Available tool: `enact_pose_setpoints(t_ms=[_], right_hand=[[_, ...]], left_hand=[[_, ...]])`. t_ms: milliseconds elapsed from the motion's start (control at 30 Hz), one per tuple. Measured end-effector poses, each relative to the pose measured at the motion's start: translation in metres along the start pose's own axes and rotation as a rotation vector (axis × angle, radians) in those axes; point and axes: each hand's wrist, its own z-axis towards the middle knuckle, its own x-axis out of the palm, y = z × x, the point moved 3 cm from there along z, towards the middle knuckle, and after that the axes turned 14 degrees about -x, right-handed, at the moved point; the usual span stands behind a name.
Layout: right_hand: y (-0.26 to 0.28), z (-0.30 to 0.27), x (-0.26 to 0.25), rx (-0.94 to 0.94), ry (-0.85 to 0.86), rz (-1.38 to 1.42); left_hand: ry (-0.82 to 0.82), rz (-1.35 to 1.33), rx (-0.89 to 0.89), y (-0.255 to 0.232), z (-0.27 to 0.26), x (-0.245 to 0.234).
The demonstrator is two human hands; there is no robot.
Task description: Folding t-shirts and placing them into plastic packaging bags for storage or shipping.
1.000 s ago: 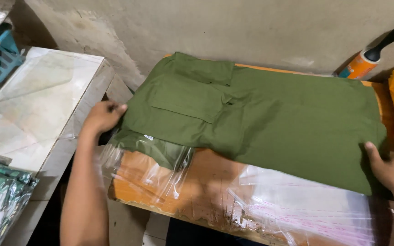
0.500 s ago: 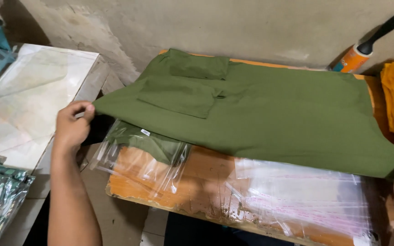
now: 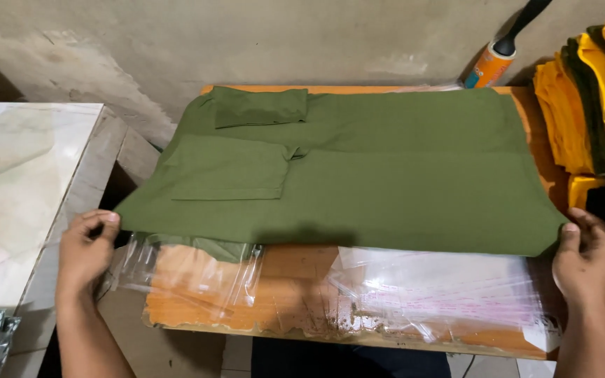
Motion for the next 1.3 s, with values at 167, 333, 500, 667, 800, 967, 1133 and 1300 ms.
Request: enact_pose_setpoints(t_ms=[167, 333, 500, 667, 800, 967, 1133, 1300], right_hand=[[0.006, -0.001, -0.009, 0.031, -0.149, 0.044], [0.009, -0.007, -0.01, 0.016, -0.15, -0.039], [0.013, -0.018, -0.015, 0.007, -0.166, -0.024], [0.047, -0.029, -0.018, -0.101, -0.187, -0.165], [0.017, -0.056, -0.012, -0.078, -0.082, -0.365], [0.057, -0.047, -0.016, 0.049, 0.155, -0.644], [0.129, -0.001, -0.003, -0.218, 0.109, -0.538], [0.185, 0.051, 0.059, -0.51, 0.281, -0.344]], left_hand=[[-0.09, -0.082, 0.095, -0.006, -0.001, -0.014], [-0.035, -0.218, 0.037, 0.027, -0.001, -0.008], [0.036, -0.492, -0.049, 0.057, 0.002, 0.007], [-0.033, -0.137, 0.004, 0.068, 0.004, 0.009], [-0.038, -0.112, -0.043, 0.057, -0.004, 0.013], [-0.076, 0.099, -0.09, -0.007, -0.04, 0.001], [-0.398, 0.267, 0.4, -0.06, -0.054, 0.034], [-0.121, 0.458, 0.53, -0.143, -0.089, 0.117]])
